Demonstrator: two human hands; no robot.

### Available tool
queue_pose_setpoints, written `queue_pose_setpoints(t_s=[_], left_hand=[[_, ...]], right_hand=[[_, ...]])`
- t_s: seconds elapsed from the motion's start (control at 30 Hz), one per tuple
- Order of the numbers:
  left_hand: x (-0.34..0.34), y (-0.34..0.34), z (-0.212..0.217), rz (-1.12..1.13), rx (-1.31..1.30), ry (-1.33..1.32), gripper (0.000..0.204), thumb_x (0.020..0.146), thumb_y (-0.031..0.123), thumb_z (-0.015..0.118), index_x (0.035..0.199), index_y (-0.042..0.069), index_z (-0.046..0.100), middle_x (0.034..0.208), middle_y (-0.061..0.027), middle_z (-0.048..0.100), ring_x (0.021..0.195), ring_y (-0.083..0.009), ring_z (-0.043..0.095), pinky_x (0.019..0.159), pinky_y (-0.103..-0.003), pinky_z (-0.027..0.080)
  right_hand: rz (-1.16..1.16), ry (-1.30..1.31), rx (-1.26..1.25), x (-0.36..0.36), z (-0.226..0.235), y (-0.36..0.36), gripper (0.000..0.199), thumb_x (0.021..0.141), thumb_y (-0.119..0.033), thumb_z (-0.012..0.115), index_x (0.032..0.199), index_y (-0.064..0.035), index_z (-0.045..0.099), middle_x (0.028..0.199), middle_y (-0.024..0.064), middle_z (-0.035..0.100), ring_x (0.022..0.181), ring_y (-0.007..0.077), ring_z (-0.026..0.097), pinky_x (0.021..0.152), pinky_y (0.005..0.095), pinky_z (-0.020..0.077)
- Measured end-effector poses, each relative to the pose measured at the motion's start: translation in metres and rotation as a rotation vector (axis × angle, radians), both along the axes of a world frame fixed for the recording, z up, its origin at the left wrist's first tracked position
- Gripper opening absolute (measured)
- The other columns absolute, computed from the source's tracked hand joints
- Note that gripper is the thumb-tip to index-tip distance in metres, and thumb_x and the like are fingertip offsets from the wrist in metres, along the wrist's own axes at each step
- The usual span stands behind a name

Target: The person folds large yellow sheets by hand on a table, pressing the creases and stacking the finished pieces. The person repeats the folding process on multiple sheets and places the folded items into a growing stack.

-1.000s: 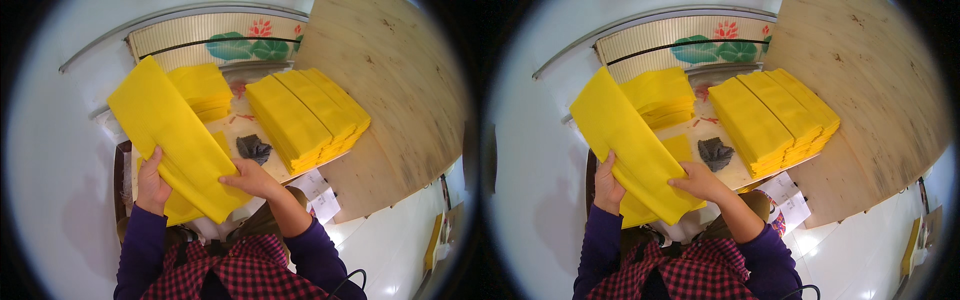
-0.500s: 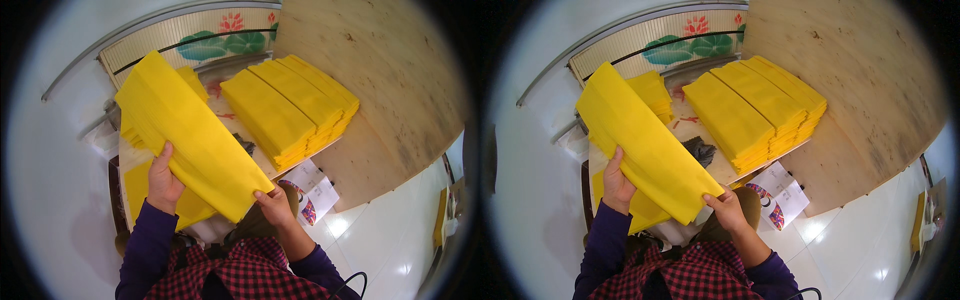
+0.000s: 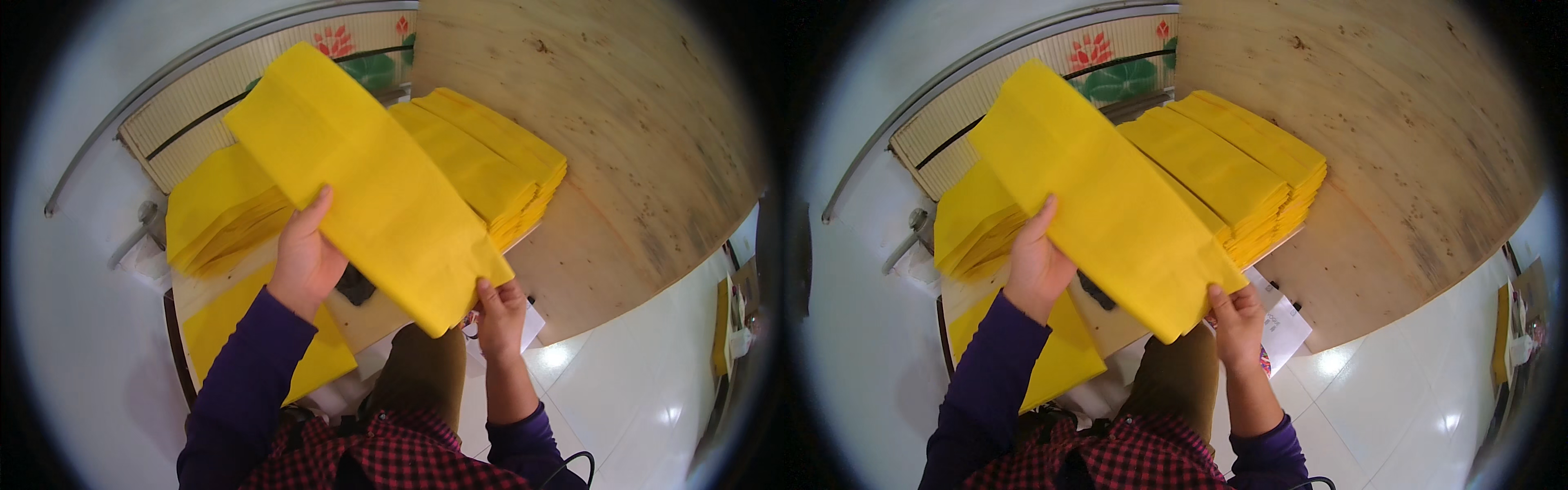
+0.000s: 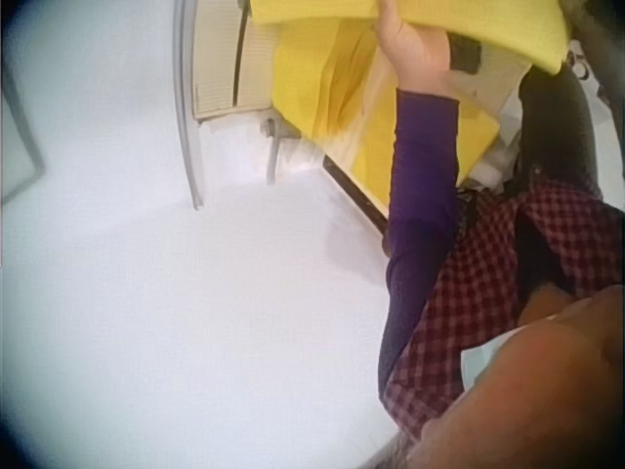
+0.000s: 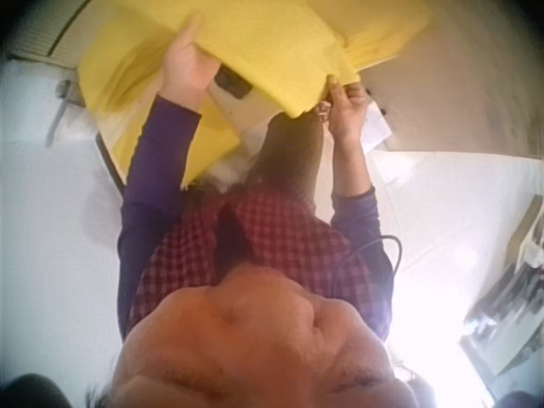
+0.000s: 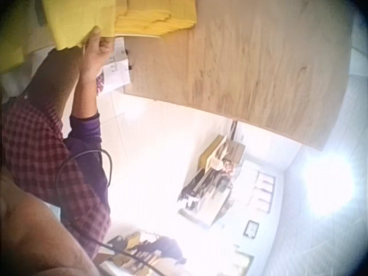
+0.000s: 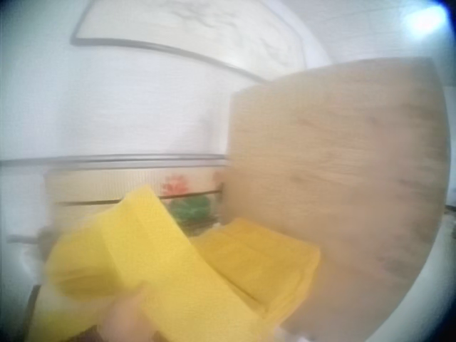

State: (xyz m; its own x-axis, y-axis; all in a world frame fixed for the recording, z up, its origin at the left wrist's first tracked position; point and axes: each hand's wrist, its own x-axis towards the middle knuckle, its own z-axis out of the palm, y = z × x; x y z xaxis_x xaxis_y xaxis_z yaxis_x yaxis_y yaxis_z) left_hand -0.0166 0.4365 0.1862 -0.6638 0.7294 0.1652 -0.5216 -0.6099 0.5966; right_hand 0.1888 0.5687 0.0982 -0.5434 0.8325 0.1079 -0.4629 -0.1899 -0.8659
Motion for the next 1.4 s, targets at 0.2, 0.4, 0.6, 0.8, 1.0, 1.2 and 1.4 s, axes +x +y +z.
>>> queue_pose_setpoints(t_s=[0.2,0.4,0.6,0.8,1.0,1.2,1.4], left_hand=[[-0.022,0.089,0.018,-0.040,-0.053,0.011,0.037,0.100,0.019,0.048,0.134,0.004,0.044,0.135,-0.0098,0.051,0.124,-0.0251,0.049,0.106,-0.040,0.039],[-0.054,0.159,0.018,-0.046,-0.186,0.025,0.033,0.101,0.017,0.046,0.131,0.005,0.046,0.132,-0.0092,0.053,0.121,-0.0237,0.052,0.104,-0.037,0.041],[-0.079,0.197,0.004,-0.016,-0.342,0.029,0.031,0.100,0.016,0.048,0.129,0.005,0.047,0.129,-0.0087,0.055,0.118,-0.0237,0.054,0.101,-0.037,0.044],[-0.096,0.215,-0.010,-0.002,-0.455,0.016,0.030,0.098,0.016,0.052,0.126,0.005,0.050,0.124,-0.0094,0.058,0.113,-0.0243,0.058,0.096,-0.039,0.048],[-0.106,0.216,-0.023,-0.031,-0.525,0.024,0.027,0.097,0.016,0.055,0.122,0.005,0.053,0.120,-0.0100,0.060,0.109,-0.0242,0.060,0.091,-0.039,0.051],[-0.114,0.218,-0.028,0.047,-0.587,0.053,0.025,0.095,0.015,0.057,0.118,0.005,0.055,0.115,-0.0083,0.061,0.103,-0.0228,0.061,0.084,-0.039,0.054],[-0.127,0.217,-0.028,0.209,-0.629,0.103,0.022,0.094,0.011,0.055,0.115,0.005,0.056,0.110,-0.0074,0.062,0.096,-0.0229,0.062,0.079,-0.039,0.054]], right_hand=[[-0.161,-0.168,0.153,-0.009,0.042,0.079,0.016,0.093,-0.010,0.059,0.103,0.0025,0.061,0.079,0.0039,0.064,0.057,0.0080,0.054,0.049,0.0224,0.0433],[-0.174,-0.310,0.240,-0.027,0.061,0.137,0.015,0.092,-0.011,0.061,0.098,0.0026,0.060,0.068,0.0032,0.060,0.046,0.0082,0.048,0.043,0.0228,0.0385],[-0.190,-0.423,0.281,-0.043,0.067,0.169,0.025,0.089,-0.011,0.065,0.106,0.0046,0.056,0.063,0.0046,0.060,0.045,0.0100,0.050,0.043,0.0238,0.0389],[-0.216,-0.476,0.284,-0.051,0.061,0.183,0.045,0.086,-0.010,0.069,0.120,0.0075,0.047,0.064,0.0061,0.061,0.046,0.0109,0.052,0.043,0.0244,0.0400],[-0.246,-0.520,0.306,-0.053,0.056,0.178,0.052,0.086,-0.009,0.068,0.129,0.0057,0.044,0.064,0.0061,0.060,0.047,0.0109,0.052,0.044,0.0243,0.0398],[-0.237,-0.511,0.328,-0.054,0.056,0.175,0.052,0.086,-0.008,0.067,0.130,0.0053,0.044,0.061,0.0042,0.056,0.048,0.0102,0.051,0.044,0.0237,0.0390],[-0.252,-0.506,0.331,-0.054,0.052,0.175,0.050,0.086,-0.007,0.067,0.129,0.0043,0.045,0.059,0.0031,0.053,0.047,0.0099,0.050,0.044,0.0235,0.0374]])
